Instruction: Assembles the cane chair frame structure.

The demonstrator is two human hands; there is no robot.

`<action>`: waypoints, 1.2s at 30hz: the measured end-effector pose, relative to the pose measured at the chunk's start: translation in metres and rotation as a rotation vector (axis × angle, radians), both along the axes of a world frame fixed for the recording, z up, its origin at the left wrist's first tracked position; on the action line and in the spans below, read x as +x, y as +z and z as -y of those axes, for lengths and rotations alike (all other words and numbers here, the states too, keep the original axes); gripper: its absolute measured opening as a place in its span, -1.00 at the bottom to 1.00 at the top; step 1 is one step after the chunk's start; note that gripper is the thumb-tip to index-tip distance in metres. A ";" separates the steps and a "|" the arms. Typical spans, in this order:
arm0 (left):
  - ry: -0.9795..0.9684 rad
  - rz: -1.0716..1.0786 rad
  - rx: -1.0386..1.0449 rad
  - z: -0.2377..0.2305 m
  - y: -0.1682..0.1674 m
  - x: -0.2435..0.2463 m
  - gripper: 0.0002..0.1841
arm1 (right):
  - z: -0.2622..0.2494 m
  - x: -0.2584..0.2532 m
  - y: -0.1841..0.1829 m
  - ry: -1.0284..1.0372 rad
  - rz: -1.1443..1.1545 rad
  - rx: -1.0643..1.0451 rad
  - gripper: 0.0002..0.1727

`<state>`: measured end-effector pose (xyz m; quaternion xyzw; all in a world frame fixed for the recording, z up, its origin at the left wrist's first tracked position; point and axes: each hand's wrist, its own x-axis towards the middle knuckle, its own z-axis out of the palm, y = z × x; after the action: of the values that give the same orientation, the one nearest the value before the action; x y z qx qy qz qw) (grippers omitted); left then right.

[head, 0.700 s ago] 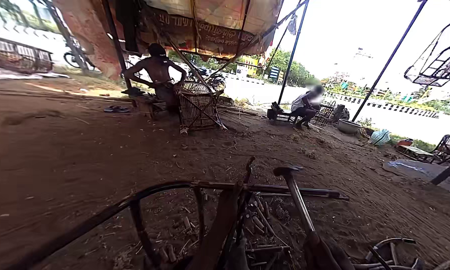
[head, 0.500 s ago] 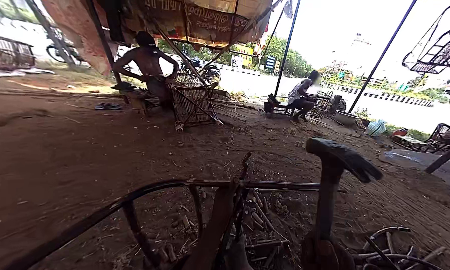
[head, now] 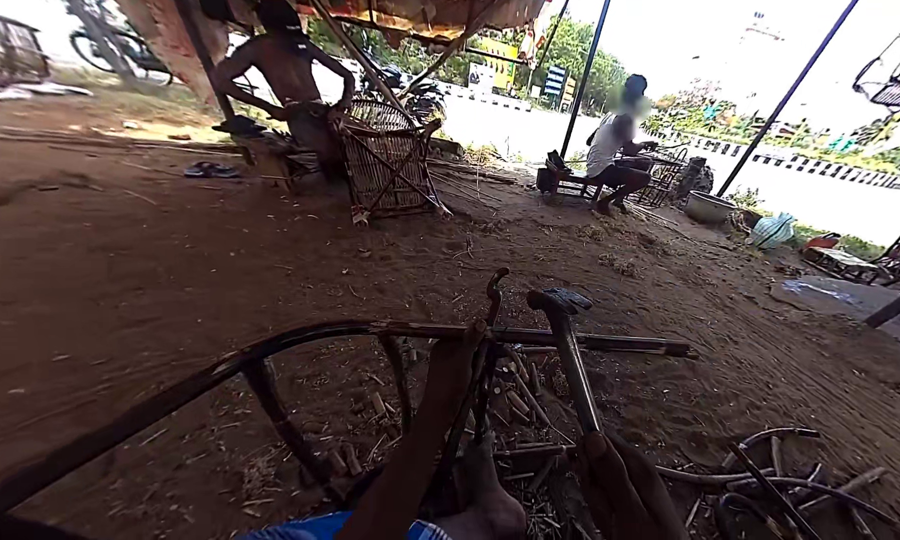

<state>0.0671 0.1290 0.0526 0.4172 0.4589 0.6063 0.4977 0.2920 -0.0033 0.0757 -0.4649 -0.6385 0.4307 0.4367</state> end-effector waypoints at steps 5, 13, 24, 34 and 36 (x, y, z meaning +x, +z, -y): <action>-0.008 -0.002 0.017 -0.011 -0.004 -0.001 -0.49 | -0.023 0.000 -0.006 0.009 0.187 -0.308 -0.33; -0.026 0.027 0.051 -0.014 -0.008 -0.001 -0.48 | -0.004 -0.005 0.004 -0.067 -0.106 0.341 -0.40; -0.011 -0.003 0.044 -0.013 -0.004 0.000 -0.47 | 0.006 -0.007 0.030 -0.065 -0.303 0.519 -0.41; -0.002 0.047 0.057 -0.004 0.002 0.002 -0.52 | 0.001 0.002 -0.004 -0.030 -0.154 0.065 -0.36; 0.011 0.054 0.066 -0.008 0.000 0.003 -0.53 | -0.007 -0.001 -0.009 -0.035 -0.037 0.049 -0.35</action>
<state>0.0704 0.1369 0.0524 0.4144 0.4274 0.6350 0.4924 0.2915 0.0039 0.0668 -0.4573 -0.6325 0.4159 0.4668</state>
